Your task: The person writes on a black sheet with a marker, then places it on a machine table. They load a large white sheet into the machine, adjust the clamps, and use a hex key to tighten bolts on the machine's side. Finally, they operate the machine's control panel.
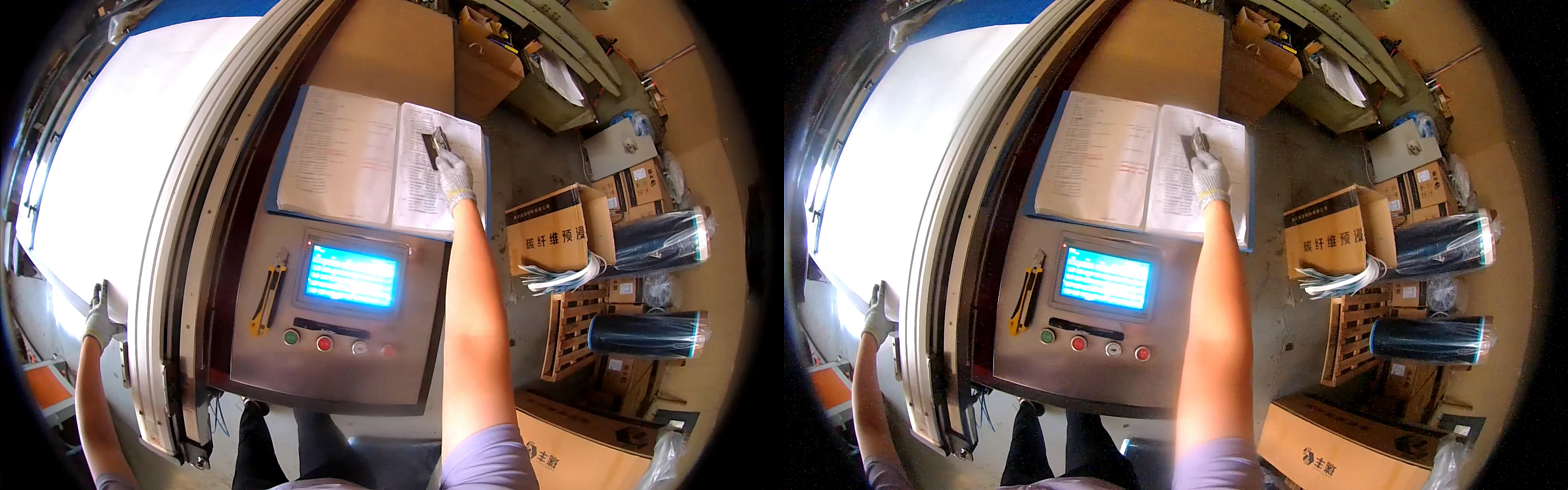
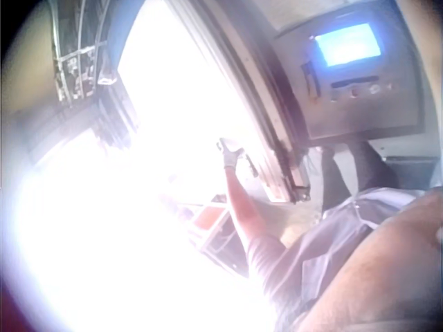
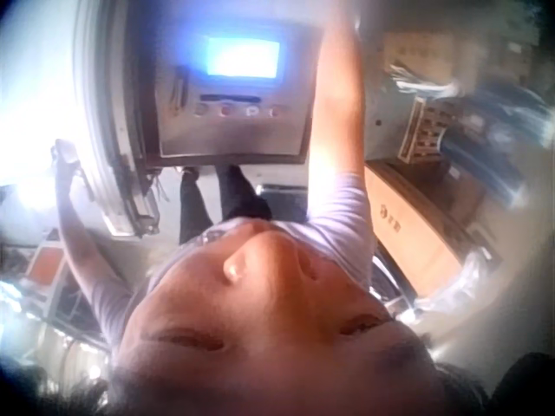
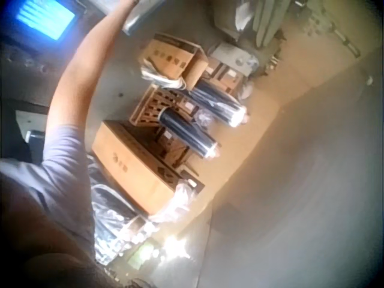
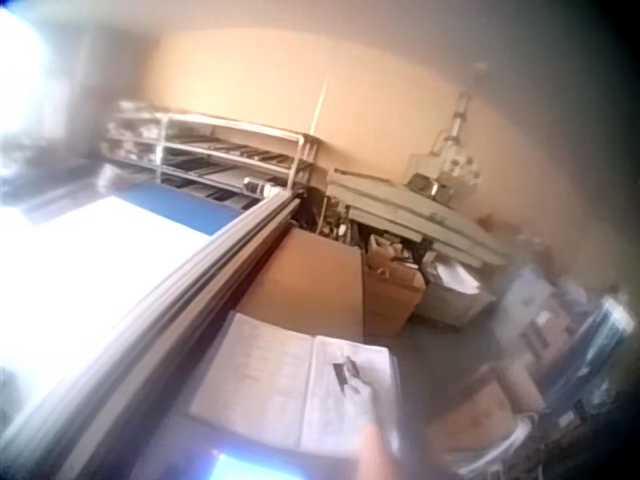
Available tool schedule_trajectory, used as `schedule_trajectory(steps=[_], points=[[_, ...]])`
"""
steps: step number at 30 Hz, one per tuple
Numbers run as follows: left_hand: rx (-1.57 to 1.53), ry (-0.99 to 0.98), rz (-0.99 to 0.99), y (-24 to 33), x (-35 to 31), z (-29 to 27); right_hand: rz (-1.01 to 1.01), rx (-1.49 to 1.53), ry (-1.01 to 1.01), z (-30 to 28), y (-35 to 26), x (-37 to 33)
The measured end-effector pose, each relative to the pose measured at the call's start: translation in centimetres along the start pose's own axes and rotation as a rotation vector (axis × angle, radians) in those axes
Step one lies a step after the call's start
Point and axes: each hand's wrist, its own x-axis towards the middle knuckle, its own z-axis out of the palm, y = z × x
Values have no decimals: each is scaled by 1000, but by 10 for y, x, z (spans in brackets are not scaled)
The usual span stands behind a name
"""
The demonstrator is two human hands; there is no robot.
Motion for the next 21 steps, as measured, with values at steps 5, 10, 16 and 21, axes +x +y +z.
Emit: schedule_trajectory(steps=[5,10,16,21], points=[[64,59,14,-20,-5,13,-134,444,-119,-1,0,-77],[36,49,29,-2,-5,1,-421,70,-71,-10,-10,-115],[28,59,40,-14,-2,8,-278,-81,277,-12,-48,-191],[79,36,20,0,-7,-1,40,65,344,2,-44,-316]])
